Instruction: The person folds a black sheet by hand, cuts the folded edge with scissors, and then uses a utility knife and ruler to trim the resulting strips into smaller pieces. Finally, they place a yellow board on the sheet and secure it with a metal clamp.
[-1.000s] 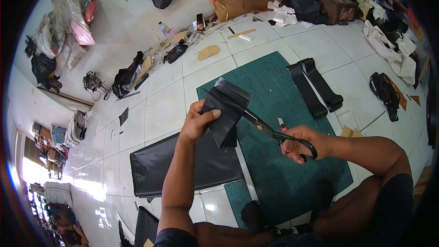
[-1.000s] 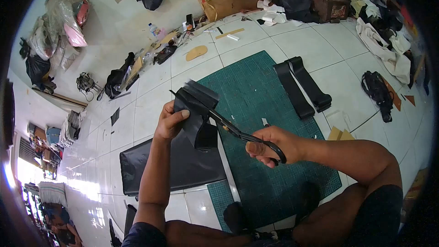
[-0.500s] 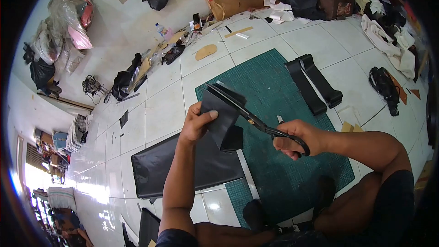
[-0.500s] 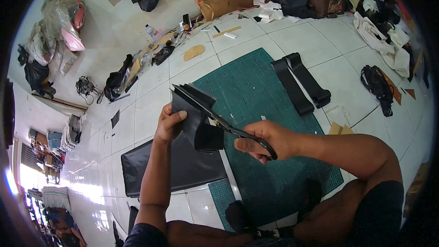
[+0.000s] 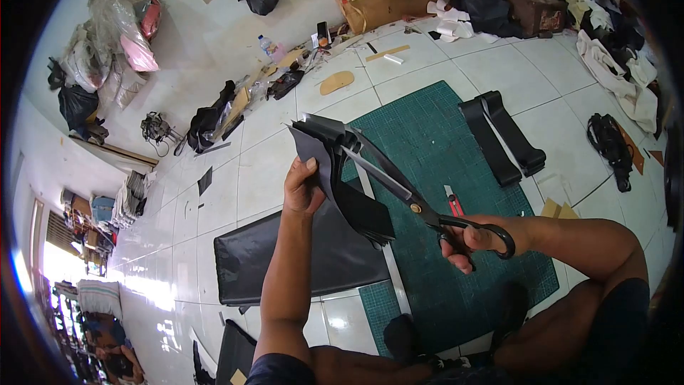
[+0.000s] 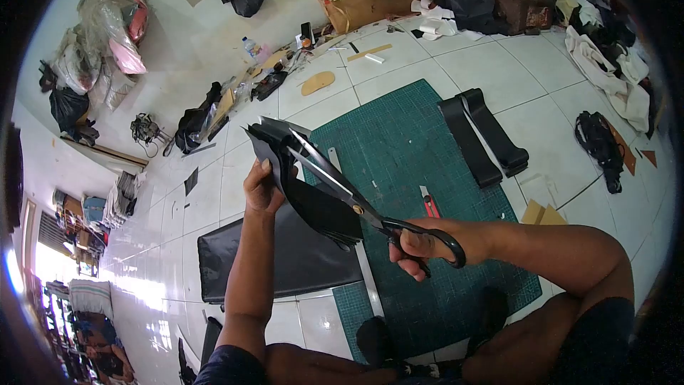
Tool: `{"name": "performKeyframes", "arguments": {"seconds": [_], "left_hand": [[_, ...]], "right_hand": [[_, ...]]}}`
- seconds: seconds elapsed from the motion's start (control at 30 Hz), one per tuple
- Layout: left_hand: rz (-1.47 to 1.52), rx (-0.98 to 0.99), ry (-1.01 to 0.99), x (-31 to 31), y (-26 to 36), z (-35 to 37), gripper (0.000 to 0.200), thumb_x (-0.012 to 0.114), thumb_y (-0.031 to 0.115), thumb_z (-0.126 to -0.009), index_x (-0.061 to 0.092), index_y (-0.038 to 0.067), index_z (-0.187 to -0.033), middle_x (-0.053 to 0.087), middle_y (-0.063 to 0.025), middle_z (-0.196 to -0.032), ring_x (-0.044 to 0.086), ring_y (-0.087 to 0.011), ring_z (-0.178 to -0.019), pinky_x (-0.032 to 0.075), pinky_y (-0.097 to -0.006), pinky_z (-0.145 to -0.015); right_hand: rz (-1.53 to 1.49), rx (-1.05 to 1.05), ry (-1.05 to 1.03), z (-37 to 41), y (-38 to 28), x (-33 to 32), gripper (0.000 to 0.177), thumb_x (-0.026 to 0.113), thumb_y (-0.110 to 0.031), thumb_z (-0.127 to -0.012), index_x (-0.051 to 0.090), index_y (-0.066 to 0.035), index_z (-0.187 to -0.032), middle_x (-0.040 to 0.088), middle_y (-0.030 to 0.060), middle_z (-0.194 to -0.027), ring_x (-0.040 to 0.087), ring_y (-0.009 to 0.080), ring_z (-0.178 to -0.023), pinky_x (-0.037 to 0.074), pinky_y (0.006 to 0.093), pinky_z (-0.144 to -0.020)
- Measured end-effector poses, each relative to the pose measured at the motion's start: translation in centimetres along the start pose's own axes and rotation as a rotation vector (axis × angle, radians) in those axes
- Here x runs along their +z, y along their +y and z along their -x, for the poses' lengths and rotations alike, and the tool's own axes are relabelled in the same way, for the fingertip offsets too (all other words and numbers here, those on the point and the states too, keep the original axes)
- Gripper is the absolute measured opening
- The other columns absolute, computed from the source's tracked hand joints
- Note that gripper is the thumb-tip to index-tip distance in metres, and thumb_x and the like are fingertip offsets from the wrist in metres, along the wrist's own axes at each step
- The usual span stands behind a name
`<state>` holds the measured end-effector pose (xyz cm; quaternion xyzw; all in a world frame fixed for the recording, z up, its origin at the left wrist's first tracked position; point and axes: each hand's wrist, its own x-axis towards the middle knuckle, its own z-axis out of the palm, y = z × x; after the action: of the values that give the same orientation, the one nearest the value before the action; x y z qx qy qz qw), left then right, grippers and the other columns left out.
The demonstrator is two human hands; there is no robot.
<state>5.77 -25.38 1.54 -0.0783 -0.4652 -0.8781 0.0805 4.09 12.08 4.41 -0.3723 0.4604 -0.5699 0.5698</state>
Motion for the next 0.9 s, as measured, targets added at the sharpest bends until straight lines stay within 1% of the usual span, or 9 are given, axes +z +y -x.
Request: {"name": "performKeyframes", "arguments": {"seconds": [0.07,0.17,0.27,0.37,0.57,0.7,0.8,0.87,0.9], "left_hand": [[-0.033,-0.003,-0.011,0.3,0.1,0.0,0.047,0.065,0.021,-0.085,0.054,0.001,-0.126,0.067,-0.0106,-0.109,0.067,-0.0208,-0.092,0.054,-0.0326,-0.08],[0.001,-0.04,-0.129,0.2,0.4,0.1,0.04,0.063,0.011,-0.086,0.059,0.0,-0.124,0.068,-0.01,-0.117,0.066,-0.0221,-0.107,0.05,-0.0353,-0.097],[-0.118,-0.024,-0.064,0.6,0.1,0.5,0.052,0.066,0.021,-0.083,0.054,0.0,-0.129,0.067,-0.0122,-0.117,0.067,-0.0232,-0.103,0.053,-0.0331,-0.09],[-0.133,-0.067,-0.121,0.7,0.6,0.8,0.052,0.066,0.018,-0.082,0.054,-0.001,-0.13,0.067,-0.013,-0.119,0.066,-0.0251,-0.107,0.052,-0.0354,-0.095],[-0.198,-0.088,-0.223,1.7,1.2,1.1,0.05,0.065,0.012,-0.079,0.058,-0.001,-0.127,0.067,-0.0139,-0.12,0.065,-0.0266,-0.111,0.05,-0.0388,-0.099],[-0.223,-0.085,-0.251,2.6,1.7,1.1,0.049,0.064,0.01,-0.078,0.06,-0.002,-0.125,0.067,-0.0149,-0.121,0.065,-0.0268,-0.111,0.049,-0.0393,-0.1],[-0.244,-0.091,-0.28,3.0,1.9,1.1,0.047,0.065,0.01,-0.078,0.061,-0.002,-0.124,0.068,-0.0151,-0.119,0.065,-0.0265,-0.11,0.048,-0.039,-0.1],[-0.242,-0.119,-0.272,2.6,1.9,1.1,0.046,0.065,0.009,-0.078,0.062,-0.002,-0.123,0.068,-0.015,-0.119,0.066,-0.0259,-0.109,0.048,-0.0384,-0.1],[-0.236,-0.106,-0.262,2.9,1.9,1.2,0.041,0.066,0.008,-0.079,0.064,-0.003,-0.119,0.07,-0.0144,-0.115,0.067,-0.0244,-0.106,0.05,-0.0371,-0.097]], "right_hand": [[0.026,0.023,-0.011,-0.1,0.0,0.0,0.072,0.04,-0.072,-0.091,0.052,-0.003,-0.106,0.054,0.0034,-0.083,0.058,0.0157,-0.08,0.05,0.0312,-0.075],[0.02,0.056,-0.024,-0.3,0.0,0.0,0.074,0.038,-0.075,-0.09,0.052,-0.003,-0.106,0.054,0.0033,-0.083,0.059,0.0164,-0.08,0.05,0.0318,-0.076],[-0.006,0.065,-0.016,-0.3,-0.3,0.0,0.075,0.036,-0.076,-0.091,0.052,-0.004,-0.106,0.055,0.003,-0.084,0.059,0.0167,-0.081,0.051,0.0321,-0.077],[-0.039,0.06,-0.026,-0.4,-0.6,0.0,0.074,0.035,-0.076,-0.09,0.054,-0.006,-0.106,0.055,0.0027,-0.085,0.06,0.0167,-0.082,0.051,0.0323,-0.079],[-0.126,0.037,-0.057,-0.9,-0.8,0.3,0.074,0.034,-0.077,-0.09,0.056,-0.008,-0.108,0.057,0.0025,-0.086,0.06,0.0167,-0.083,0.05,0.0325,-0.079],[-0.197,-0.01,-0.11,-1.4,0.3,0.1,0.074,0.034,-0.076,-0.091,0.056,-0.008,-0.109,0.056,0.0029,-0.087,0.059,0.0165,-0.085,0.049,0.0321,-0.081],[-0.163,-0.025,-0.123,-1.7,0.7,-0.1,0.074,0.034,-0.075,-0.092,0.055,-0.007,-0.11,0.055,0.0031,-0.088,0.058,0.016,-0.086,0.049,0.0319,-0.081],[-0.157,0.001,-0.095,-1.6,0.8,-0.1,0.074,0.033,-0.075,-0.092,0.055,-0.007,-0.109,0.055,0.0034,-0.087,0.058,0.0158,-0.086,0.049,0.0321,-0.081],[-0.152,0.014,-0.08,-1.5,0.6,0.0,0.074,0.033,-0.075,-0.092,0.054,-0.007,-0.109,0.055,0.0035,-0.087,0.058,0.0156,-0.086,0.049,0.0322,-0.08]]}}
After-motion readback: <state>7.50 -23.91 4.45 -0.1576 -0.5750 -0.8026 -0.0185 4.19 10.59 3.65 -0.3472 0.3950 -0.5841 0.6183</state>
